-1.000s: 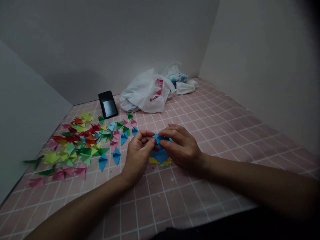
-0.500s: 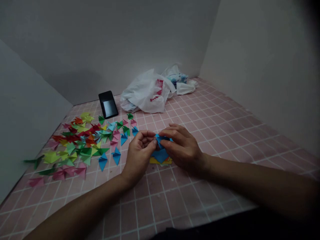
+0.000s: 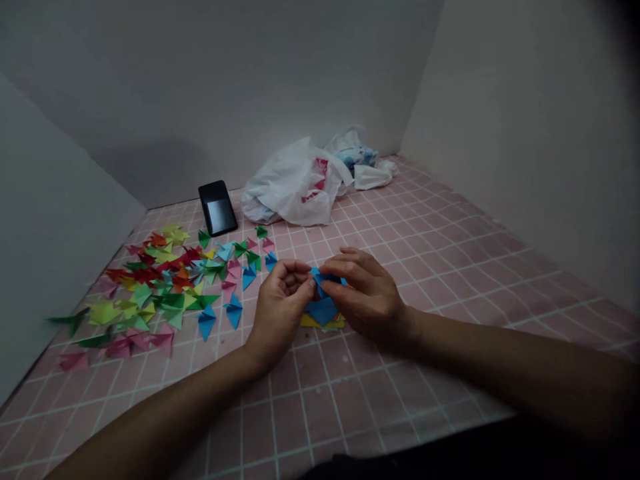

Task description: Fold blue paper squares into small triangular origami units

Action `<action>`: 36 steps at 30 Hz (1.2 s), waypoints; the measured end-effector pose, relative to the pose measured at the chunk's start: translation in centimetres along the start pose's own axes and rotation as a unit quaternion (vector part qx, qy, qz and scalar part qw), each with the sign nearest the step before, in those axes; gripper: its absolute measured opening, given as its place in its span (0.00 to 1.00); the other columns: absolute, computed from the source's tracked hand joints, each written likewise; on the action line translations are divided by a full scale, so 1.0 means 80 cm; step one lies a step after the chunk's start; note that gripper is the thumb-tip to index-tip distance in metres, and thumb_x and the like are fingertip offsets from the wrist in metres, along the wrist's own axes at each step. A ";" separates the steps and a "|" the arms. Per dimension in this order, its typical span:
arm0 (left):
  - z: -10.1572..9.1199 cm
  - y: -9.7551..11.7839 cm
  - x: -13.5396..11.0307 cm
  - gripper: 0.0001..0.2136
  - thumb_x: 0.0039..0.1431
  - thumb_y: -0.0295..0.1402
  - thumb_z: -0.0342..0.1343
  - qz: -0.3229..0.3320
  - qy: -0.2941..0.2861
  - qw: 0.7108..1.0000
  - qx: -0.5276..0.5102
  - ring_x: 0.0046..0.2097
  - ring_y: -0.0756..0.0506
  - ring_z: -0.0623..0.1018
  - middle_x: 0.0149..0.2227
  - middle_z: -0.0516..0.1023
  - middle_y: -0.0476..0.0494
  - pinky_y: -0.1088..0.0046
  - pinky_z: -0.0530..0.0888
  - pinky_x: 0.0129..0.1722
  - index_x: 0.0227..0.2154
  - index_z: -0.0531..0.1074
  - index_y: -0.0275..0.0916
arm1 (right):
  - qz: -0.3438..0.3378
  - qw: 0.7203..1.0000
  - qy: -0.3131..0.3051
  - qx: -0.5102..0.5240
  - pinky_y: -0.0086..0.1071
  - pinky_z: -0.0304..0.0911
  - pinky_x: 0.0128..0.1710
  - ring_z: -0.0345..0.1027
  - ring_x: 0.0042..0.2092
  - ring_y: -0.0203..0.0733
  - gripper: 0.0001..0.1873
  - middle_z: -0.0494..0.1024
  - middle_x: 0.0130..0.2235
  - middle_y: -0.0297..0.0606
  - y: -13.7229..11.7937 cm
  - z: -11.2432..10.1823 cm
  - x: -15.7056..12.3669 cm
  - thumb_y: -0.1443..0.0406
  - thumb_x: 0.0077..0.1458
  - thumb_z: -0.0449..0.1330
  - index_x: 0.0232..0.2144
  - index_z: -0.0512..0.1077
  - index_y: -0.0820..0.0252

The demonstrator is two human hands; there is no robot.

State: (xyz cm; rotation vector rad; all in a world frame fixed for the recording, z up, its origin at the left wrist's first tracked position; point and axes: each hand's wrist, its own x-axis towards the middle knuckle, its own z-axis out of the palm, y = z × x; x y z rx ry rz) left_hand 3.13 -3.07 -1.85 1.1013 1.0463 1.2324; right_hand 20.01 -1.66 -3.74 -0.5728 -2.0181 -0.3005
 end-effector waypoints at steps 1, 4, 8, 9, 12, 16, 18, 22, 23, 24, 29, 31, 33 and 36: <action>0.000 0.000 0.000 0.11 0.50 0.29 0.64 0.000 0.001 1.000 -0.001 0.29 0.53 0.76 0.28 0.75 0.53 0.77 0.74 0.32 0.35 0.69 0.38 | -0.001 1.000 0.002 0.001 0.48 0.71 0.55 0.73 0.45 0.44 0.08 0.79 0.41 0.42 0.000 0.000 -0.001 0.72 0.63 0.56 0.36 0.74 0.57; 0.000 -0.001 0.000 0.11 0.50 0.29 0.65 -0.001 0.004 1.000 -0.005 0.29 0.53 0.76 0.28 0.75 0.53 0.77 0.74 0.31 0.35 0.69 0.38 | -0.005 1.000 -0.002 0.005 0.50 0.70 0.55 0.73 0.47 0.45 0.08 0.79 0.42 0.42 0.000 0.001 -0.002 0.72 0.63 0.56 0.37 0.74 0.58; 0.000 -0.003 0.000 0.12 0.50 0.30 0.65 -0.009 0.006 1.000 -0.004 0.30 0.52 0.76 0.28 0.75 0.52 0.77 0.74 0.31 0.35 0.69 0.38 | -0.015 1.000 -0.010 -0.013 0.49 0.69 0.56 0.72 0.47 0.44 0.08 0.79 0.42 0.41 0.001 0.001 -0.002 0.72 0.64 0.56 0.36 0.74 0.58; -0.001 -0.004 0.001 0.11 0.51 0.31 0.65 -0.010 0.005 1.000 -0.004 0.30 0.52 0.76 0.28 0.75 0.52 0.77 0.74 0.31 0.35 0.69 0.38 | -0.020 1.000 -0.010 -0.020 0.48 0.69 0.56 0.72 0.47 0.44 0.07 0.78 0.42 0.42 0.001 0.001 -0.002 0.72 0.63 0.57 0.36 0.74 0.58; -0.002 -0.005 0.001 0.11 0.52 0.32 0.65 -0.005 0.002 1.000 -0.003 0.30 0.52 0.76 0.29 0.75 0.52 0.76 0.74 0.32 0.36 0.69 0.38 | -0.030 0.999 -0.013 -0.033 0.49 0.69 0.56 0.72 0.48 0.45 0.06 0.79 0.42 0.42 0.002 0.002 -0.001 0.72 0.63 0.58 0.35 0.73 0.59; -0.004 -0.005 0.000 0.11 0.54 0.35 0.64 -0.005 -0.004 1.000 0.002 0.31 0.51 0.77 0.30 0.76 0.51 0.75 0.74 0.33 0.37 0.70 0.38 | -0.035 0.999 -0.018 -0.032 0.50 0.69 0.57 0.72 0.50 0.45 0.07 0.79 0.44 0.42 0.002 0.002 -0.002 0.73 0.63 0.58 0.36 0.74 0.58; -0.004 -0.005 0.000 0.12 0.54 0.36 0.65 -0.007 -0.003 1.000 0.000 0.30 0.51 0.76 0.29 0.76 0.52 0.76 0.74 0.33 0.37 0.70 0.38 | -0.041 0.998 -0.022 -0.037 0.51 0.69 0.57 0.72 0.50 0.45 0.07 0.79 0.44 0.41 0.001 0.002 -0.002 0.73 0.63 0.58 0.35 0.74 0.58; -0.004 -0.005 0.001 0.13 0.53 0.36 0.66 -0.007 0.005 1.000 -0.006 0.30 0.52 0.76 0.28 0.76 0.52 0.76 0.73 0.32 0.36 0.70 0.38 | -0.058 0.997 -0.026 -0.040 0.51 0.69 0.58 0.72 0.51 0.45 0.07 0.79 0.44 0.41 0.001 0.001 -0.002 0.73 0.62 0.59 0.35 0.74 0.58; -0.005 -0.006 0.002 0.13 0.52 0.36 0.66 -0.007 0.006 1.000 -0.008 0.29 0.52 0.76 0.28 0.75 0.52 0.76 0.73 0.32 0.36 0.70 0.38 | -0.062 0.997 -0.024 -0.039 0.51 0.69 0.58 0.72 0.51 0.46 0.07 0.79 0.44 0.42 0.001 0.001 -0.002 0.74 0.61 0.60 0.34 0.74 0.59; -0.005 -0.006 0.002 0.13 0.52 0.36 0.66 -0.008 0.007 1.000 -0.009 0.29 0.52 0.76 0.28 0.75 0.52 0.76 0.73 0.32 0.36 0.70 0.38 | -0.066 0.997 -0.021 -0.042 0.51 0.69 0.58 0.72 0.51 0.46 0.06 0.79 0.44 0.43 0.001 0.001 -0.002 0.74 0.61 0.60 0.34 0.75 0.60; -0.004 -0.004 0.002 0.11 0.51 0.33 0.64 -0.006 0.014 1.000 -0.003 0.29 0.52 0.75 0.28 0.74 0.53 0.76 0.73 0.32 0.35 0.69 0.39 | -0.061 0.997 -0.021 -0.035 0.51 0.69 0.57 0.72 0.51 0.46 0.07 0.79 0.44 0.43 0.002 0.003 -0.002 0.74 0.61 0.60 0.34 0.75 0.59; -0.003 -0.003 0.003 0.10 0.50 0.32 0.64 0.002 0.018 1.000 0.005 0.29 0.52 0.75 0.28 0.73 0.54 0.76 0.73 0.31 0.34 0.69 0.39 | -0.049 0.998 -0.022 -0.017 0.52 0.68 0.58 0.71 0.51 0.46 0.07 0.79 0.45 0.42 0.001 0.003 -0.002 0.73 0.62 0.59 0.35 0.75 0.58; -0.003 -0.002 0.003 0.10 0.49 0.30 0.64 0.011 0.022 1.000 0.014 0.28 0.53 0.75 0.27 0.73 0.54 0.77 0.72 0.31 0.31 0.68 0.39 | -0.037 0.999 -0.024 -0.005 0.51 0.67 0.58 0.71 0.50 0.46 0.07 0.79 0.44 0.42 0.000 0.002 -0.002 0.73 0.62 0.58 0.36 0.75 0.58; -0.003 0.000 0.003 0.09 0.50 0.30 0.64 0.012 0.018 1.000 0.018 0.27 0.53 0.74 0.25 0.72 0.55 0.78 0.72 0.29 0.30 0.68 0.38 | -0.008 1.000 -0.022 0.008 0.50 0.69 0.56 0.71 0.45 0.45 0.07 0.78 0.40 0.42 -0.002 0.000 -0.001 0.73 0.63 0.57 0.36 0.74 0.59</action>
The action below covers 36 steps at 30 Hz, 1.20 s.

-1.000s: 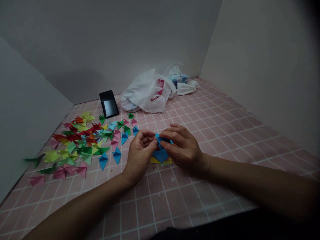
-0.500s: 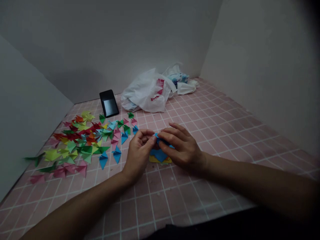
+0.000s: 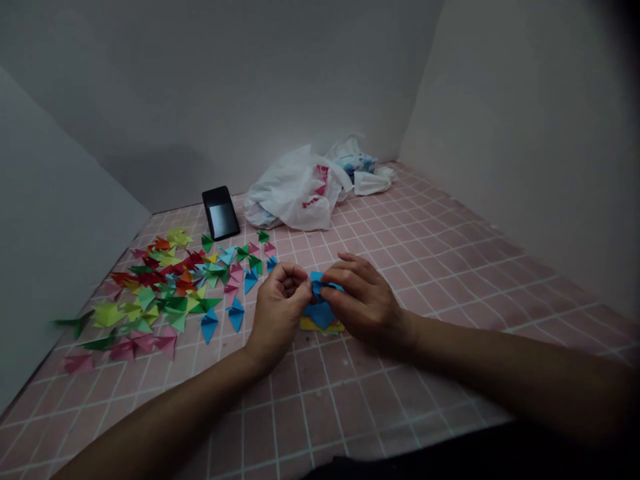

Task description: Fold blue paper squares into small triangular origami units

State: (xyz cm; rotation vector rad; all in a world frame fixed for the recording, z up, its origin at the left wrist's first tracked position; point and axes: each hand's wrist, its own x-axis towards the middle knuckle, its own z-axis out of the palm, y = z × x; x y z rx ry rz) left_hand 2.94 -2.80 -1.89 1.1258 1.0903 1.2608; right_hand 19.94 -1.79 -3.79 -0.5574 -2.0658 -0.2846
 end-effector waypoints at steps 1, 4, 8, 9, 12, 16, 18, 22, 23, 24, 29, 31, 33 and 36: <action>0.000 0.000 0.000 0.09 0.51 0.31 0.64 -0.003 -0.004 1.000 -0.001 0.27 0.52 0.75 0.24 0.73 0.54 0.77 0.72 0.29 0.31 0.69 0.38 | 0.011 1.000 0.003 0.006 0.50 0.69 0.55 0.71 0.43 0.44 0.07 0.78 0.39 0.42 0.000 0.000 0.000 0.73 0.62 0.57 0.35 0.74 0.60; -0.002 0.000 0.001 0.09 0.54 0.33 0.64 -0.011 -0.023 1.000 -0.004 0.30 0.51 0.76 0.27 0.77 0.51 0.75 0.74 0.33 0.36 0.74 0.37 | 0.068 0.996 0.013 0.049 0.47 0.71 0.50 0.70 0.40 0.44 0.07 0.76 0.37 0.42 0.000 -0.001 0.000 0.73 0.61 0.57 0.34 0.73 0.61; -0.004 -0.003 0.003 0.12 0.52 0.33 0.65 -0.013 -0.047 0.999 -0.007 0.34 0.50 0.78 0.32 0.79 0.47 0.73 0.75 0.37 0.39 0.76 0.36 | 0.197 0.968 0.016 0.157 0.38 0.70 0.42 0.72 0.41 0.42 0.07 0.76 0.38 0.40 0.005 0.001 -0.002 0.73 0.61 0.56 0.35 0.73 0.59; -0.004 -0.004 0.004 0.13 0.51 0.33 0.66 -0.011 -0.050 0.999 -0.006 0.34 0.49 0.78 0.33 0.79 0.47 0.73 0.75 0.37 0.40 0.77 0.37 | 0.227 0.956 0.013 0.186 0.37 0.70 0.41 0.72 0.40 0.41 0.06 0.76 0.37 0.38 0.006 0.001 -0.003 0.72 0.61 0.57 0.35 0.73 0.59; -0.007 -0.005 0.007 0.15 0.49 0.32 0.68 0.010 -0.048 0.999 0.016 0.34 0.50 0.75 0.32 0.76 0.49 0.75 0.72 0.35 0.42 0.78 0.39 | 0.325 0.907 0.000 0.269 0.34 0.68 0.40 0.72 0.38 0.39 0.04 0.76 0.34 0.36 0.008 0.002 -0.003 0.71 0.59 0.59 0.33 0.74 0.59; -0.014 -0.007 0.010 0.11 0.53 0.33 0.67 0.049 -0.046 0.994 0.089 0.35 0.49 0.74 0.34 0.75 0.48 0.75 0.71 0.36 0.41 0.80 0.41 | 0.438 0.809 -0.012 0.392 0.31 0.67 0.37 0.70 0.35 0.36 0.03 0.77 0.33 0.34 0.005 0.003 -0.002 0.67 0.57 0.62 0.32 0.75 0.60; -0.017 -0.008 0.012 0.08 0.55 0.34 0.66 0.074 -0.047 0.989 0.118 0.39 0.47 0.75 0.37 0.76 0.46 0.73 0.71 0.40 0.38 0.81 0.42 | 0.477 0.756 -0.006 0.448 0.30 0.67 0.35 0.70 0.34 0.35 0.04 0.77 0.33 0.34 0.003 0.005 -0.002 0.65 0.55 0.64 0.33 0.76 0.61; -0.019 -0.009 0.015 0.03 0.56 0.33 0.65 0.107 -0.065 0.983 0.137 0.42 0.46 0.75 0.38 0.75 0.47 0.73 0.70 0.43 0.34 0.80 0.42 | 0.525 0.672 0.012 0.522 0.28 0.65 0.33 0.67 0.31 0.33 0.07 0.75 0.30 0.31 0.000 0.007 -0.002 0.64 0.51 0.68 0.31 0.76 0.61; -0.019 -0.009 0.015 0.02 0.56 0.33 0.65 0.105 -0.072 0.983 0.136 0.41 0.47 0.74 0.37 0.75 0.47 0.73 0.70 0.43 0.33 0.80 0.42 | 0.531 0.659 0.014 0.532 0.28 0.64 0.32 0.67 0.31 0.33 0.07 0.74 0.30 0.31 -0.001 0.008 -0.002 0.63 0.51 0.68 0.31 0.75 0.61; -0.019 -0.009 0.015 0.02 0.56 0.33 0.65 0.101 -0.077 0.983 0.132 0.41 0.47 0.74 0.37 0.75 0.46 0.73 0.70 0.42 0.32 0.80 0.42 | 0.535 0.650 0.013 0.540 0.28 0.64 0.32 0.66 0.30 0.32 0.08 0.74 0.29 0.30 -0.001 0.008 -0.002 0.63 0.50 0.69 0.31 0.75 0.61; -0.018 -0.009 0.014 0.03 0.56 0.33 0.64 0.087 -0.076 0.987 0.112 0.38 0.47 0.73 0.34 0.74 0.47 0.73 0.69 0.39 0.30 0.78 0.40 | 0.535 0.649 -0.001 0.542 0.29 0.63 0.33 0.65 0.31 0.33 0.08 0.73 0.30 0.31 -0.001 0.007 -0.002 0.62 0.52 0.67 0.32 0.76 0.61; -0.018 -0.011 0.014 0.03 0.56 0.33 0.65 0.076 -0.077 0.988 0.109 0.37 0.48 0.74 0.33 0.75 0.47 0.73 0.69 0.38 0.31 0.78 0.41 | 0.535 0.654 -0.001 0.535 0.30 0.62 0.33 0.65 0.31 0.33 0.08 0.74 0.30 0.31 0.000 0.006 -0.001 0.62 0.52 0.67 0.32 0.75 0.61; -0.019 -0.015 0.014 0.04 0.56 0.34 0.65 0.067 -0.081 0.989 0.107 0.37 0.48 0.74 0.33 0.76 0.48 0.73 0.70 0.38 0.32 0.78 0.41 | 0.538 0.654 0.000 0.532 0.30 0.62 0.34 0.65 0.32 0.34 0.08 0.73 0.30 0.31 0.000 0.005 -0.001 0.62 0.51 0.68 0.31 0.75 0.60; -0.020 -0.018 0.015 0.05 0.54 0.33 0.66 0.060 -0.086 0.989 0.104 0.36 0.48 0.75 0.33 0.78 0.48 0.73 0.70 0.37 0.33 0.79 0.40 | 0.544 0.654 -0.007 0.526 0.30 0.62 0.34 0.65 0.33 0.34 0.08 0.73 0.31 0.32 0.001 0.004 0.000 0.61 0.52 0.67 0.31 0.75 0.60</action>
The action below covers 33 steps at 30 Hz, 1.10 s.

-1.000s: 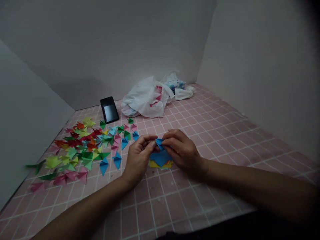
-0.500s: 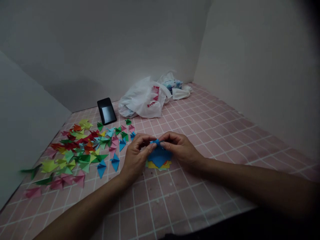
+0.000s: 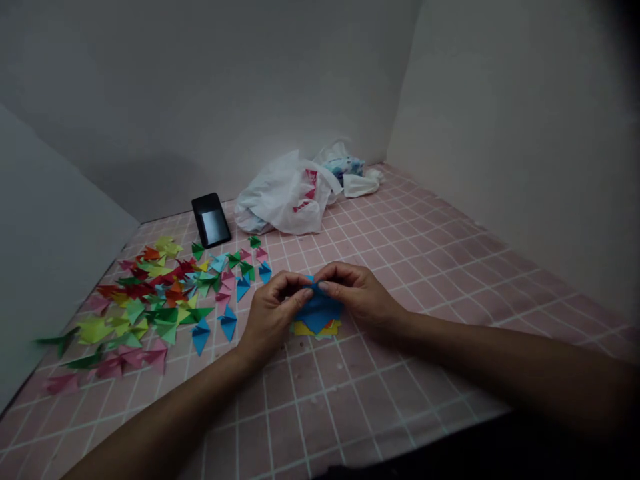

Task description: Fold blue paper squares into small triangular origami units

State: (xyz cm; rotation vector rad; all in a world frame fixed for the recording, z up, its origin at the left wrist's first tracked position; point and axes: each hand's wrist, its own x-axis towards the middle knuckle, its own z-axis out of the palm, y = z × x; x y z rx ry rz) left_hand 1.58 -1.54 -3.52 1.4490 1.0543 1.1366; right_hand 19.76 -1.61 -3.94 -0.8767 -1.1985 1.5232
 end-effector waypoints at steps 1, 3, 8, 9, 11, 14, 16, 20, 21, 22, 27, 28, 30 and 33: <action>0.000 0.000 0.000 0.05 0.53 0.33 0.66 0.000 0.003 1.000 0.000 0.36 0.48 0.75 0.33 0.78 0.48 0.74 0.71 0.36 0.33 0.79 0.40 | 0.001 1.000 0.001 -0.002 0.30 0.62 0.34 0.65 0.33 0.35 0.08 0.73 0.31 0.32 0.000 0.000 0.000 0.61 0.52 0.67 0.31 0.76 0.60; 0.000 0.001 0.000 0.05 0.53 0.33 0.66 -0.002 0.015 1.000 0.004 0.35 0.48 0.75 0.32 0.79 0.48 0.74 0.71 0.36 0.33 0.79 0.40 | 0.002 1.000 0.002 -0.005 0.30 0.62 0.35 0.65 0.33 0.35 0.08 0.73 0.31 0.33 0.000 -0.001 0.001 0.60 0.54 0.66 0.31 0.76 0.59; -0.002 0.002 0.000 0.05 0.53 0.33 0.66 -0.007 0.033 0.999 0.018 0.36 0.49 0.76 0.32 0.80 0.49 0.74 0.71 0.36 0.33 0.79 0.40 | 0.007 1.000 0.007 -0.015 0.31 0.62 0.35 0.66 0.34 0.35 0.09 0.73 0.31 0.32 0.002 -0.003 0.005 0.59 0.52 0.67 0.31 0.75 0.59; -0.002 0.001 0.000 0.05 0.53 0.33 0.66 -0.006 0.030 0.999 0.020 0.36 0.48 0.76 0.33 0.80 0.49 0.74 0.71 0.37 0.34 0.80 0.41 | 0.001 1.000 0.010 -0.023 0.31 0.62 0.36 0.66 0.34 0.36 0.09 0.74 0.32 0.33 0.002 -0.004 0.006 0.60 0.52 0.67 0.31 0.75 0.59; -0.002 -0.001 0.000 0.06 0.54 0.33 0.66 0.001 0.021 0.999 0.030 0.37 0.48 0.76 0.34 0.79 0.48 0.74 0.71 0.38 0.34 0.80 0.41 | -0.015 0.999 0.012 -0.042 0.32 0.63 0.37 0.67 0.35 0.36 0.08 0.74 0.32 0.33 0.001 -0.004 0.006 0.60 0.52 0.67 0.31 0.75 0.59; -0.002 -0.002 0.001 0.04 0.54 0.33 0.65 0.014 0.016 0.998 0.053 0.38 0.47 0.76 0.33 0.79 0.48 0.73 0.71 0.38 0.33 0.80 0.41 | -0.027 0.997 0.002 -0.066 0.32 0.63 0.37 0.67 0.35 0.37 0.08 0.75 0.33 0.34 -0.002 -0.004 0.005 0.60 0.53 0.66 0.31 0.76 0.59; -0.002 -0.003 0.000 0.04 0.55 0.33 0.64 0.017 0.017 0.997 0.068 0.37 0.47 0.76 0.33 0.78 0.48 0.73 0.71 0.37 0.33 0.80 0.41 | -0.028 0.997 -0.003 -0.073 0.32 0.63 0.37 0.66 0.35 0.37 0.08 0.74 0.32 0.34 -0.003 -0.004 0.004 0.60 0.53 0.66 0.31 0.76 0.60; -0.002 -0.005 -0.001 0.04 0.56 0.34 0.64 0.020 0.013 0.997 0.076 0.37 0.47 0.75 0.33 0.78 0.47 0.73 0.71 0.36 0.33 0.79 0.41 | -0.025 0.997 -0.007 -0.074 0.32 0.63 0.36 0.66 0.35 0.36 0.08 0.74 0.32 0.34 -0.002 -0.005 0.004 0.61 0.54 0.65 0.31 0.75 0.60; -0.003 -0.006 -0.001 0.04 0.56 0.34 0.64 0.019 0.013 0.997 0.075 0.37 0.47 0.75 0.33 0.78 0.47 0.73 0.71 0.36 0.33 0.79 0.41 | -0.028 0.997 -0.007 -0.073 0.32 0.62 0.36 0.65 0.35 0.36 0.07 0.73 0.33 0.33 -0.001 -0.005 0.004 0.61 0.54 0.65 0.32 0.74 0.60; -0.003 -0.007 -0.001 0.04 0.56 0.33 0.64 0.018 0.015 0.997 0.073 0.37 0.48 0.75 0.33 0.78 0.48 0.73 0.71 0.36 0.34 0.79 0.41 | -0.036 0.997 -0.005 -0.071 0.31 0.62 0.35 0.65 0.35 0.36 0.07 0.73 0.33 0.33 0.000 -0.005 0.005 0.61 0.55 0.64 0.32 0.74 0.59; -0.003 -0.009 -0.001 0.04 0.55 0.33 0.64 0.021 0.039 0.996 0.076 0.35 0.48 0.75 0.33 0.78 0.47 0.73 0.71 0.35 0.33 0.79 0.41 | -0.110 0.990 0.001 -0.084 0.31 0.63 0.36 0.65 0.35 0.35 0.07 0.72 0.33 0.32 0.001 -0.005 0.006 0.61 0.57 0.64 0.35 0.72 0.57; -0.003 -0.008 -0.001 0.04 0.55 0.33 0.64 0.022 0.042 0.996 0.080 0.35 0.48 0.75 0.32 0.78 0.47 0.73 0.72 0.35 0.33 0.79 0.41 | -0.118 0.988 -0.003 -0.099 0.31 0.63 0.36 0.66 0.36 0.36 0.06 0.72 0.34 0.32 0.000 -0.005 0.006 0.62 0.56 0.64 0.34 0.72 0.57; -0.003 -0.007 -0.002 0.04 0.55 0.33 0.64 0.025 0.042 0.995 0.083 0.35 0.48 0.75 0.32 0.79 0.47 0.73 0.72 0.35 0.34 0.80 0.41 | -0.137 0.980 -0.009 -0.143 0.33 0.63 0.38 0.67 0.37 0.37 0.04 0.73 0.34 0.33 0.000 -0.006 0.007 0.64 0.55 0.65 0.34 0.73 0.57; -0.003 -0.006 -0.002 0.05 0.54 0.34 0.65 0.028 0.038 0.996 0.072 0.36 0.47 0.76 0.33 0.79 0.47 0.72 0.73 0.36 0.34 0.80 0.42 | -0.185 0.962 -0.008 -0.203 0.36 0.64 0.42 0.69 0.40 0.39 0.01 0.74 0.36 0.35 0.000 -0.009 0.008 0.68 0.56 0.63 0.33 0.75 0.57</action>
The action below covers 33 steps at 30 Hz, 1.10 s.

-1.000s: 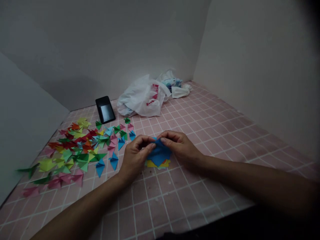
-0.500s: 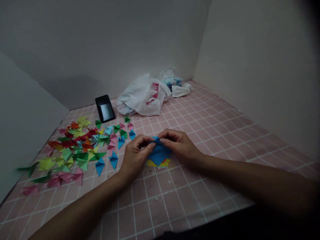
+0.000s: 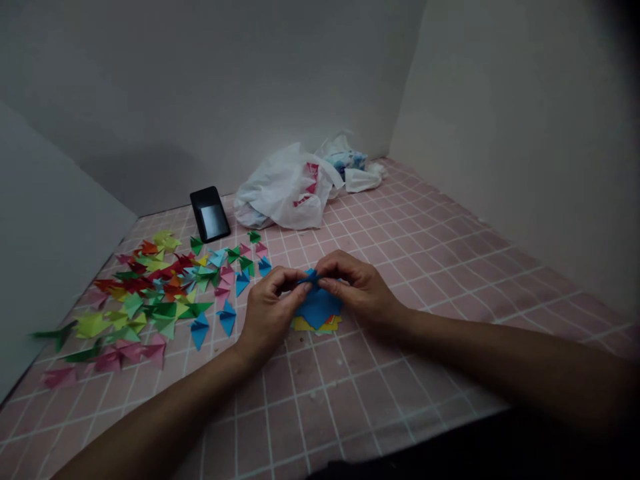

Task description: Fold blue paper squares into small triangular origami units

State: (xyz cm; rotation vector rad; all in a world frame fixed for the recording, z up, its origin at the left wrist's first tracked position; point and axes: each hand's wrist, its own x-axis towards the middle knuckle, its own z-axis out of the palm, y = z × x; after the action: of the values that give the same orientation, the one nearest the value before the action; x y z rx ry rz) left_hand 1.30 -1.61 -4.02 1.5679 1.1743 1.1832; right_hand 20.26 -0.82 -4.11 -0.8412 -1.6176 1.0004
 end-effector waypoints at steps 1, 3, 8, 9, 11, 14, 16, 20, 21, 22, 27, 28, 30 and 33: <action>0.000 0.000 0.000 0.05 0.54 0.33 0.65 0.001 -0.002 1.000 -0.003 0.37 0.47 0.77 0.34 0.79 0.47 0.72 0.73 0.37 0.35 0.80 0.42 | -0.014 1.000 -0.001 -0.009 0.36 0.64 0.43 0.69 0.41 0.40 0.03 0.75 0.36 0.36 0.001 -0.001 0.000 0.69 0.56 0.62 0.33 0.76 0.57; 0.000 0.000 0.000 0.06 0.53 0.33 0.66 0.003 -0.002 1.000 -0.007 0.38 0.46 0.78 0.34 0.80 0.47 0.72 0.73 0.38 0.35 0.80 0.42 | -0.033 0.999 -0.007 -0.013 0.37 0.64 0.45 0.70 0.42 0.40 0.04 0.75 0.37 0.36 0.002 -0.002 0.001 0.69 0.57 0.62 0.34 0.77 0.56; -0.001 0.002 0.003 0.07 0.52 0.32 0.66 0.003 -0.006 1.000 -0.008 0.39 0.46 0.79 0.35 0.81 0.46 0.70 0.75 0.40 0.35 0.80 0.40 | -0.037 0.999 -0.012 0.006 0.37 0.65 0.46 0.71 0.43 0.40 0.06 0.76 0.38 0.36 0.005 -0.002 0.000 0.70 0.57 0.62 0.35 0.78 0.54; -0.001 0.004 0.003 0.07 0.52 0.32 0.66 0.004 -0.007 1.000 -0.004 0.39 0.45 0.79 0.35 0.81 0.45 0.70 0.75 0.40 0.35 0.80 0.40 | -0.033 0.999 -0.013 0.010 0.37 0.65 0.46 0.71 0.43 0.40 0.06 0.76 0.38 0.36 0.005 -0.002 0.000 0.70 0.57 0.63 0.35 0.79 0.54; -0.002 0.006 0.004 0.07 0.52 0.31 0.65 0.010 -0.011 1.000 0.006 0.39 0.45 0.79 0.35 0.81 0.45 0.70 0.75 0.39 0.35 0.80 0.40 | -0.025 0.999 -0.014 0.021 0.38 0.66 0.47 0.71 0.43 0.40 0.06 0.76 0.38 0.35 0.005 -0.001 -0.001 0.69 0.57 0.63 0.35 0.79 0.53; -0.003 0.008 0.004 0.06 0.52 0.30 0.64 0.023 -0.016 0.999 0.022 0.38 0.46 0.79 0.35 0.81 0.46 0.71 0.75 0.39 0.35 0.80 0.40 | -0.001 0.999 -0.017 0.044 0.39 0.66 0.48 0.70 0.44 0.41 0.05 0.76 0.39 0.35 0.005 0.000 -0.002 0.67 0.57 0.64 0.35 0.80 0.52; -0.003 0.009 0.004 0.06 0.52 0.30 0.65 0.024 -0.020 0.999 0.020 0.38 0.46 0.80 0.35 0.81 0.46 0.71 0.76 0.39 0.35 0.80 0.40 | 0.018 0.998 -0.014 0.057 0.40 0.66 0.49 0.70 0.44 0.41 0.04 0.76 0.39 0.35 0.005 0.001 -0.002 0.66 0.56 0.65 0.33 0.81 0.50; -0.003 0.009 0.004 0.07 0.52 0.31 0.65 0.015 -0.027 1.000 0.006 0.38 0.45 0.80 0.35 0.81 0.45 0.71 0.76 0.37 0.35 0.80 0.40 | 0.042 0.995 -0.013 0.090 0.39 0.66 0.49 0.70 0.45 0.41 0.04 0.76 0.39 0.35 0.007 0.003 -0.002 0.65 0.55 0.66 0.33 0.82 0.50; -0.003 0.010 0.005 0.06 0.52 0.30 0.65 0.014 -0.028 0.999 0.006 0.38 0.46 0.80 0.35 0.81 0.45 0.72 0.76 0.37 0.35 0.80 0.40 | 0.046 0.994 -0.019 0.098 0.39 0.67 0.49 0.70 0.45 0.41 0.05 0.76 0.40 0.35 0.007 0.003 -0.002 0.65 0.55 0.66 0.34 0.82 0.49; -0.003 0.010 0.005 0.06 0.51 0.30 0.65 0.013 -0.030 0.999 0.007 0.37 0.46 0.79 0.34 0.81 0.45 0.72 0.76 0.37 0.34 0.80 0.40 | 0.049 0.993 -0.024 0.105 0.38 0.67 0.49 0.70 0.46 0.41 0.06 0.76 0.40 0.35 0.007 0.003 -0.002 0.65 0.55 0.66 0.34 0.83 0.49; -0.003 0.012 0.006 0.07 0.51 0.30 0.65 0.001 -0.044 0.999 -0.011 0.36 0.47 0.79 0.34 0.81 0.46 0.73 0.75 0.37 0.34 0.80 0.39 | 0.051 0.993 -0.018 0.106 0.38 0.67 0.49 0.70 0.45 0.40 0.08 0.75 0.40 0.35 0.005 0.004 -0.003 0.66 0.55 0.66 0.34 0.83 0.47; -0.003 0.013 0.006 0.07 0.51 0.30 0.65 -0.003 -0.044 0.999 -0.016 0.37 0.47 0.79 0.34 0.81 0.46 0.73 0.75 0.37 0.35 0.80 0.39 | 0.050 0.994 -0.013 0.100 0.38 0.67 0.49 0.70 0.46 0.40 0.07 0.76 0.40 0.35 0.005 0.004 -0.003 0.66 0.55 0.66 0.34 0.83 0.47; -0.003 0.012 0.006 0.08 0.50 0.30 0.66 -0.013 -0.043 0.999 -0.025 0.37 0.47 0.79 0.34 0.81 0.46 0.73 0.75 0.38 0.35 0.80 0.39 | 0.054 0.995 -0.007 0.086 0.38 0.67 0.49 0.70 0.46 0.41 0.07 0.76 0.40 0.35 0.004 0.003 -0.003 0.66 0.55 0.66 0.33 0.83 0.48; -0.003 0.012 0.006 0.08 0.50 0.32 0.66 -0.025 -0.045 0.998 -0.035 0.37 0.47 0.78 0.34 0.81 0.45 0.72 0.74 0.37 0.35 0.80 0.38 | 0.053 0.996 -0.003 0.076 0.38 0.67 0.48 0.71 0.45 0.41 0.06 0.77 0.40 0.36 0.003 0.003 -0.003 0.66 0.54 0.66 0.32 0.83 0.50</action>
State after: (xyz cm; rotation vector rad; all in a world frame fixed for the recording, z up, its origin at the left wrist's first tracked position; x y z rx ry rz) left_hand 1.33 -1.35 -2.97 1.5147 1.0950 1.0988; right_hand 20.10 -0.96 -4.43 -0.8284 -1.4927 1.1856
